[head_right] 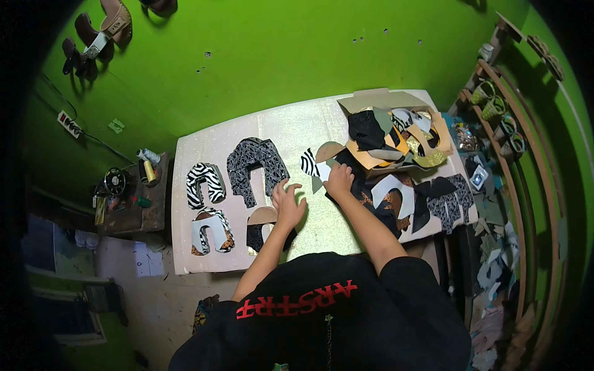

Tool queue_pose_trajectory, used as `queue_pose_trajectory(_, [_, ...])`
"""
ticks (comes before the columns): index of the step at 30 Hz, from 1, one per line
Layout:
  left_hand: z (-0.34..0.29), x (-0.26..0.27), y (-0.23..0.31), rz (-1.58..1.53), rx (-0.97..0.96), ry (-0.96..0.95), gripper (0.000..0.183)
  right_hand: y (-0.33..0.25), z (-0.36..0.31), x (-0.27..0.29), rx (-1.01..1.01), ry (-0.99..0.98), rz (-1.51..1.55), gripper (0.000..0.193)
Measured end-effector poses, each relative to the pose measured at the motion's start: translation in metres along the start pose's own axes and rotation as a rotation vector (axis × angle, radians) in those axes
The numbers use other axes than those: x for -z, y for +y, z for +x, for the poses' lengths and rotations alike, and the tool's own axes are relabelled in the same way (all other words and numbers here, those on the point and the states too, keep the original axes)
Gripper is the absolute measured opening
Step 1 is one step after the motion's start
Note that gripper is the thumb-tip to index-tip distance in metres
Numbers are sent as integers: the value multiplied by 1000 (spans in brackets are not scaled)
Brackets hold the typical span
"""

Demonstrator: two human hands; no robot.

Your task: Sorting and arranging various patterned and solid-colored material pieces for shoe assembly.

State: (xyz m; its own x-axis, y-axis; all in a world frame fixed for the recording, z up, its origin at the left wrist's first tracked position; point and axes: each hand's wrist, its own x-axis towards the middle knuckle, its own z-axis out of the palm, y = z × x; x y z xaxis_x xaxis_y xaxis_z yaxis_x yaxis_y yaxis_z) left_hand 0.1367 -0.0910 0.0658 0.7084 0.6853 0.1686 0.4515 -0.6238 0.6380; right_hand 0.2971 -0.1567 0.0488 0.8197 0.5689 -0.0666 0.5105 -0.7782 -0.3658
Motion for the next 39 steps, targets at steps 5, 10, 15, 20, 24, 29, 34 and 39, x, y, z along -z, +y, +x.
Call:
queue_pose_trajectory(5, [-6,-11,7,-43,81,-11,31,5,5,0,-32,-46,81,33])
queue_pose_trajectory(10, [-11,-13,7,-83,184,34,28,21,7,-1,-28,34,438,19])
queue_pose_trajectory(15, [-11,-9,-5,-136,198,80,27,16,1,11,50,280,660,15])
queue_pose_trajectory(20, [-4,12,-29,-255,88,36,24,-3,-13,23,136,391,745,16])
queue_pose_trajectory(24, [-2,36,-48,-577,208,-90,29,-37,-30,12,69,155,1158,15])
queue_pose_trajectory(29, [-5,95,-74,-1005,339,-50,37,-111,-70,-13,282,-123,1165,20])
queue_pose_trajectory(34, [-24,149,-146,-880,351,-8,19,-175,-95,-50,292,-290,1021,17])
queue_pose_trajectory(39, [-48,192,-202,-800,336,126,19,-224,-110,-86,329,-247,934,17])
